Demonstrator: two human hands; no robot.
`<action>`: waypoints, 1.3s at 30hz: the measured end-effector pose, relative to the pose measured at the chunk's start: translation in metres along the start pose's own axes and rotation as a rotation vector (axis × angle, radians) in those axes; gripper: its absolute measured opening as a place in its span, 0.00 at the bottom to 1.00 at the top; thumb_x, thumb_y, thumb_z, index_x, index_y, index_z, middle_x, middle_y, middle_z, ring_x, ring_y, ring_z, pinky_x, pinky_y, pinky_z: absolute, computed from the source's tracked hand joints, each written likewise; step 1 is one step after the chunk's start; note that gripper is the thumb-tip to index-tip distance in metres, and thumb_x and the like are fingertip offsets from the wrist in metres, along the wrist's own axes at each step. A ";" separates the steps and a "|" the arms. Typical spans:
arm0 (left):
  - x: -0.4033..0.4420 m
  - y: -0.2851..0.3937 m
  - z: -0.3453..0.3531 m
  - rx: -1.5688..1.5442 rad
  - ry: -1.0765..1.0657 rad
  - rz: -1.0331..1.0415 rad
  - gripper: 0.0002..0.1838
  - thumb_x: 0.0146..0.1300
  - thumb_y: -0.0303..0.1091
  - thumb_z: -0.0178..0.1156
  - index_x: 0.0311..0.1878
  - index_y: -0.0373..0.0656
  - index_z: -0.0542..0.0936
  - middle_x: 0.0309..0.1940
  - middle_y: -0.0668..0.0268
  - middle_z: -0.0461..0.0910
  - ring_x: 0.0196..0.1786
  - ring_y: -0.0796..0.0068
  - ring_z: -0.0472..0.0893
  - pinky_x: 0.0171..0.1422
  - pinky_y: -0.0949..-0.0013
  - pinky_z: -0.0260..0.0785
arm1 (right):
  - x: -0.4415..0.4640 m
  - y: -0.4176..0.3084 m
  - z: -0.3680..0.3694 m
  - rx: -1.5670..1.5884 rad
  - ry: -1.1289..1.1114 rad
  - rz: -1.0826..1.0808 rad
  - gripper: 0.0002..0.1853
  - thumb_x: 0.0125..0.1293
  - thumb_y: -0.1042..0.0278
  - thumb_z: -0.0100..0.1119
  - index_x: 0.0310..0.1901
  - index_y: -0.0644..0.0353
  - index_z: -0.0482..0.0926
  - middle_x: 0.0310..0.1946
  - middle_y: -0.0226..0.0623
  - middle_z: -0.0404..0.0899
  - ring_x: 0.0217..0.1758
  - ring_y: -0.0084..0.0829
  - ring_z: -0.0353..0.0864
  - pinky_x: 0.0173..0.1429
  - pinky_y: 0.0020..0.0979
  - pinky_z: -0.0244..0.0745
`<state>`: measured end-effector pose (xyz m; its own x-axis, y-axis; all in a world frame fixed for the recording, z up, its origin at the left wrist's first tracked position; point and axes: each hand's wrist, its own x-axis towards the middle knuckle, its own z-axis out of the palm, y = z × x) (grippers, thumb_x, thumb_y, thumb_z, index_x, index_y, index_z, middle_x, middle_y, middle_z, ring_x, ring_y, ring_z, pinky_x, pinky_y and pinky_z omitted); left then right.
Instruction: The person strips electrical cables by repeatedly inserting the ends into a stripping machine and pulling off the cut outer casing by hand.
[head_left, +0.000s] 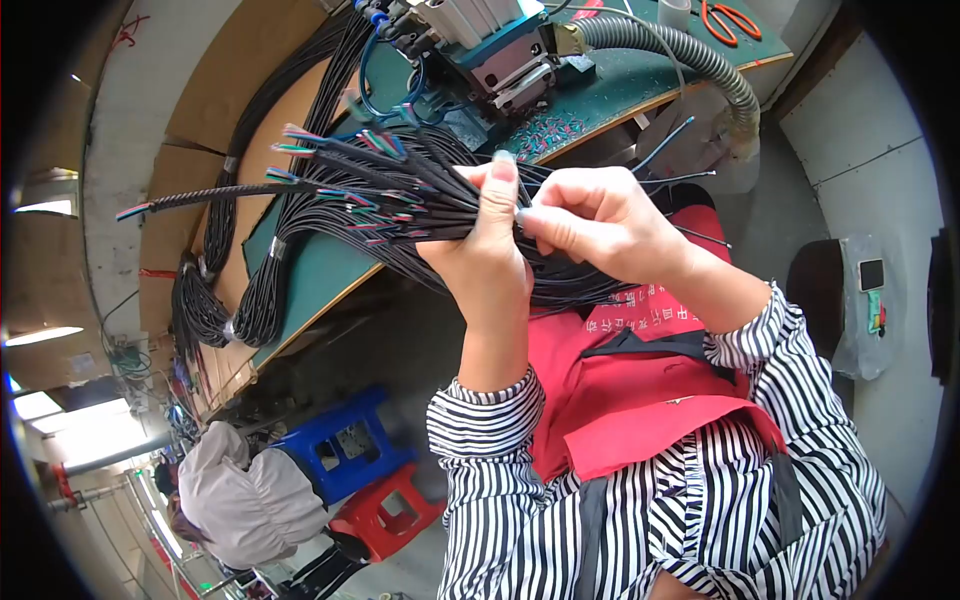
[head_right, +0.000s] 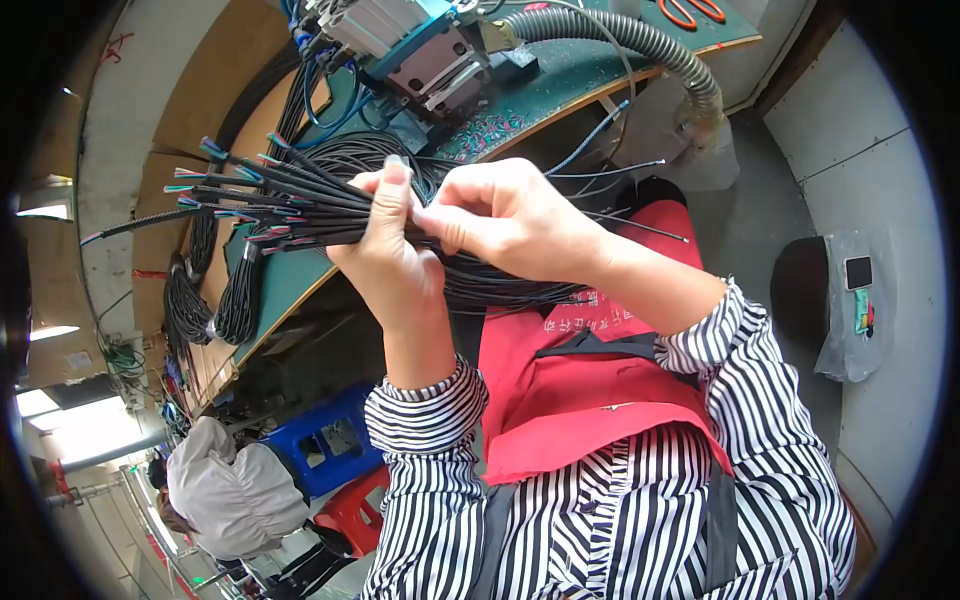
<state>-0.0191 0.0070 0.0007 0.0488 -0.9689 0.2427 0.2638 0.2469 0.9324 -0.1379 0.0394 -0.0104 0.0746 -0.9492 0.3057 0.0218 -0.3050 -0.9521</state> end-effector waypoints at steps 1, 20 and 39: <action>0.003 0.002 0.001 -0.061 0.028 0.020 0.04 0.56 0.23 0.59 0.27 0.35 0.74 0.22 0.70 0.71 0.23 0.83 0.68 0.30 0.80 0.60 | 0.000 0.000 0.001 0.131 0.035 0.116 0.09 0.59 0.68 0.56 0.25 0.63 0.76 0.16 0.25 0.73 0.16 0.13 0.64 0.20 0.17 0.58; 0.007 -0.005 -0.019 -0.165 -0.252 0.202 0.04 0.59 0.25 0.56 0.36 0.36 0.72 0.31 0.61 0.74 0.34 0.71 0.76 0.49 0.64 0.69 | 0.073 0.060 -0.027 0.481 0.340 0.451 0.09 0.56 0.64 0.61 0.25 0.61 0.77 0.17 0.22 0.70 0.13 0.11 0.57 0.17 0.14 0.49; -0.002 -0.001 -0.008 -0.129 -0.176 0.107 0.06 0.56 0.23 0.59 0.36 0.37 0.74 0.35 0.64 0.75 0.36 0.79 0.74 0.41 0.79 0.66 | 0.035 -0.022 0.004 -0.254 0.175 -0.645 0.08 0.60 0.72 0.56 0.38 0.68 0.76 0.31 0.38 0.77 0.30 0.22 0.75 0.34 0.20 0.70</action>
<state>-0.0115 0.0083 -0.0028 -0.0830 -0.9164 0.3916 0.3875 0.3324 0.8598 -0.1314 0.0133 0.0216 -0.0361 -0.5652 0.8241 -0.2263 -0.7986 -0.5577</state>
